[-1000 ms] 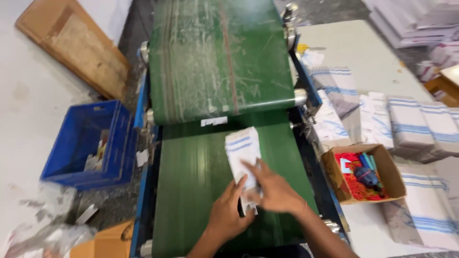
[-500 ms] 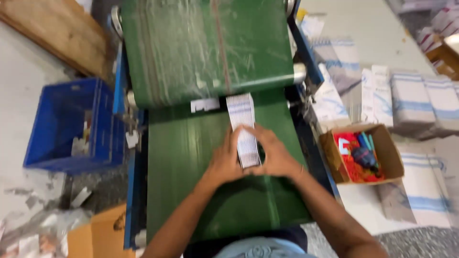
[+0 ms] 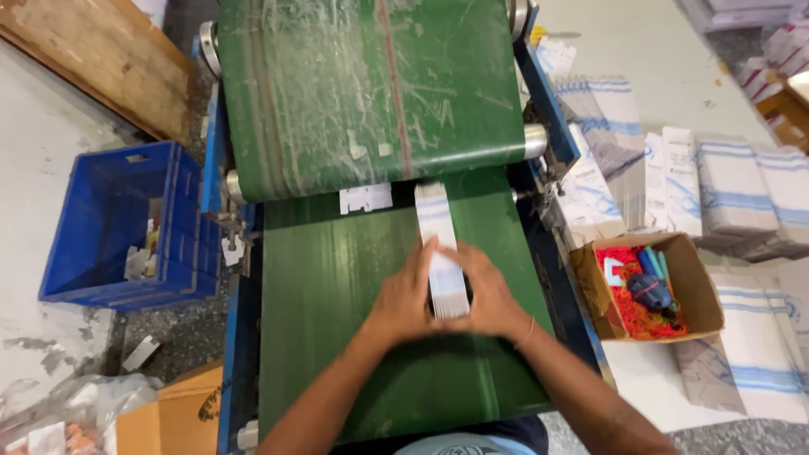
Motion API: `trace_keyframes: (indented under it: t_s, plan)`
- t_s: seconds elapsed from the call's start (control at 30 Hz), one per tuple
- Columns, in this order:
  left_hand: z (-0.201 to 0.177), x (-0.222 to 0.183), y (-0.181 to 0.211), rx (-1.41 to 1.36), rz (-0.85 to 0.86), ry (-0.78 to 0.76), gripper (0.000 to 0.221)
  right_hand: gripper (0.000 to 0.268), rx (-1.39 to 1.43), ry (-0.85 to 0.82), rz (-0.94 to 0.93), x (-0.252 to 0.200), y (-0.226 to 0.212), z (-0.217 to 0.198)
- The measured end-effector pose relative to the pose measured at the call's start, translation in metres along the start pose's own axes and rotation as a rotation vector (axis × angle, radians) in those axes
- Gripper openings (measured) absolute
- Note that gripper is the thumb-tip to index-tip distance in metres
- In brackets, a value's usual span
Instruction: Stacking, unfolding, and inspecting cardboard product boxes on an active conveyor belt.
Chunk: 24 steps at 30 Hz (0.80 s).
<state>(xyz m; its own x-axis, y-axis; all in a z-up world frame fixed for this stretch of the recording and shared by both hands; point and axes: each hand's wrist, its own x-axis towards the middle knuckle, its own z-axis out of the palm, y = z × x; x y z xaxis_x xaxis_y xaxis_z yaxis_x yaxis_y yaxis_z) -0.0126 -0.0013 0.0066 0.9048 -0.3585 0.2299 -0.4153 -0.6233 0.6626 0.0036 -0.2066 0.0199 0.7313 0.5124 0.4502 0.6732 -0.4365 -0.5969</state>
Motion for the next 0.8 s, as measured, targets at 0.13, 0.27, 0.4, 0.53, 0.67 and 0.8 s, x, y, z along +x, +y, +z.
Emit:
trace_keyframes:
  t_s: [0.13, 0.27, 0.4, 0.53, 0.67, 0.8]
  plan:
    - [0.011, 0.014, -0.024, 0.004, 0.143, 0.082, 0.144, 0.108, 0.050, -0.023, -0.014, 0.011, 0.007, -0.007]
    - [0.021, 0.008, -0.015, -0.026, 0.004, 0.001, 0.148, 0.113, -0.023, -0.133, 0.101, 0.013, -0.004, -0.026]
    - [0.039, 0.007, -0.012, -0.071, 0.087, 0.110, 0.161, 0.119, 0.007, -0.171, 0.203, 0.036, -0.016, -0.028]
    - [0.048, 0.002, -0.019, -0.033, 0.088, 0.114, 0.161, 0.117, -0.300, -0.216, 0.585, 0.063, -0.027, -0.012]
    - [0.047, -0.004, -0.020, 0.020, 0.105, 0.073, 0.152, 0.115, -0.321, -0.263, 0.616, 0.061, -0.036, -0.003]
    - [0.038, -0.010, -0.009, -0.025, 0.019, 0.066, 0.154, 0.116, -0.329, -0.237, 0.545, 0.057, -0.039, -0.002]
